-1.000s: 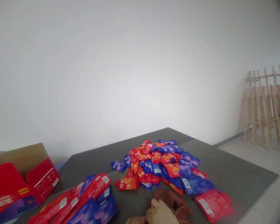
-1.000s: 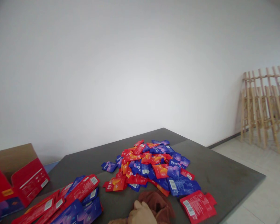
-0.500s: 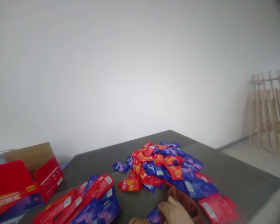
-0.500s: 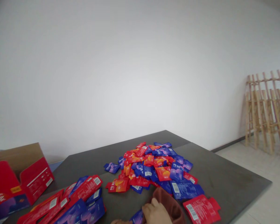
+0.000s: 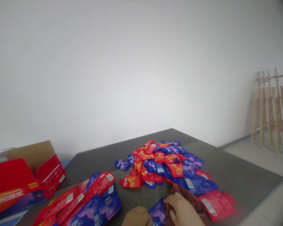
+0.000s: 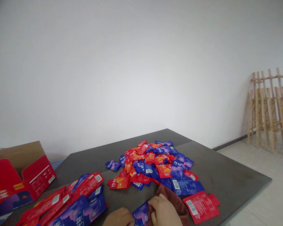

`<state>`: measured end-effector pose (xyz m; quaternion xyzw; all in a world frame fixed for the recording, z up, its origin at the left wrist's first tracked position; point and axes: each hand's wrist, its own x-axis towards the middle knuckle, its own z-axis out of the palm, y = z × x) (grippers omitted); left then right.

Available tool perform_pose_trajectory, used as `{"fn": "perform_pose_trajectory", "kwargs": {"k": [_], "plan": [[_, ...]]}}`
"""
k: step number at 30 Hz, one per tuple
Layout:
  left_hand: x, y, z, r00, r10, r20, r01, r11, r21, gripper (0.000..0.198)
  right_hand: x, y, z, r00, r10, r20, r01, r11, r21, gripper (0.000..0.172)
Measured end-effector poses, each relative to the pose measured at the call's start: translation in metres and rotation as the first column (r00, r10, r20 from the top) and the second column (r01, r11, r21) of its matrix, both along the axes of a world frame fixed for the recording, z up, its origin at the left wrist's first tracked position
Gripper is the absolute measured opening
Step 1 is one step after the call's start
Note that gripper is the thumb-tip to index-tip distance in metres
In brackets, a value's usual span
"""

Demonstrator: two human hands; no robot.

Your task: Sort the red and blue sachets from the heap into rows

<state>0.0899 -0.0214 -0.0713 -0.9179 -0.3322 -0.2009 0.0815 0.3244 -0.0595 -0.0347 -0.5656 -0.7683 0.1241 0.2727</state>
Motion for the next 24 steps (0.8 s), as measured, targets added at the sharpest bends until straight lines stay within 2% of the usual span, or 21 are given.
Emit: {"fn": "perform_pose_trajectory", "kwargs": {"k": [1,3,5,7,10,12,14,16,18,21,24], "plan": [[0.008,-0.001,0.013,0.996,0.088,-0.03,-0.092,0.983,-0.161,0.008,0.0,0.001,-0.003,1.0,-0.004,-0.016,0.004,1.0,-0.005,0.047],[0.028,-0.001,0.038,0.975,0.224,-0.014,-0.209,0.885,-0.417,0.034,0.0,0.004,-0.01,0.999,-0.01,-0.042,0.01,1.0,-0.006,0.048],[0.049,0.004,0.054,0.963,0.267,-0.026,-0.236,0.796,-0.558,0.058,-0.001,0.005,-0.014,0.997,-0.009,-0.074,0.008,1.0,-0.007,0.051],[0.064,0.011,0.059,0.959,0.28,-0.043,-0.247,0.752,-0.611,0.068,0.001,0.006,-0.015,0.994,0.01,-0.107,-0.009,1.0,0.008,0.055],[0.072,0.021,0.058,0.953,0.295,-0.062,-0.259,0.694,-0.672,0.072,0.004,0.006,-0.014,0.989,0.024,-0.149,-0.019,0.999,0.034,0.057],[0.068,0.023,0.055,0.945,0.324,-0.047,-0.26,0.656,-0.709,0.069,0.005,0.006,-0.014,0.984,0.02,-0.174,-0.014,0.999,0.037,0.055],[0.06,0.022,0.052,0.923,0.384,-0.008,-0.275,0.646,-0.712,0.066,0.005,0.006,-0.015,0.98,0.031,-0.196,-0.026,0.999,0.031,0.053],[0.049,0.02,0.048,0.883,0.466,0.053,-0.298,0.644,-0.704,0.063,0.004,0.007,-0.015,0.98,0.049,-0.191,-0.046,0.999,0.019,0.052],[0.038,0.018,0.041,0.837,0.527,0.145,-0.28,0.642,-0.714,0.052,0.002,0.007,-0.015,0.984,0.056,-0.171,-0.054,0.998,0.014,0.051],[0.015,0.015,0.024,0.786,0.57,0.241,-0.235,0.635,-0.736,0.041,0.002,0.007,-0.014,0.976,0.081,-0.203,-0.082,0.997,0.008,0.051],[-0.015,0.007,0.007,0.834,0.529,0.156,-0.254,0.62,-0.742,0.049,0.005,0.007,-0.009,0.952,0.113,-0.285,-0.123,0.992,-0.018,0.052]]}}
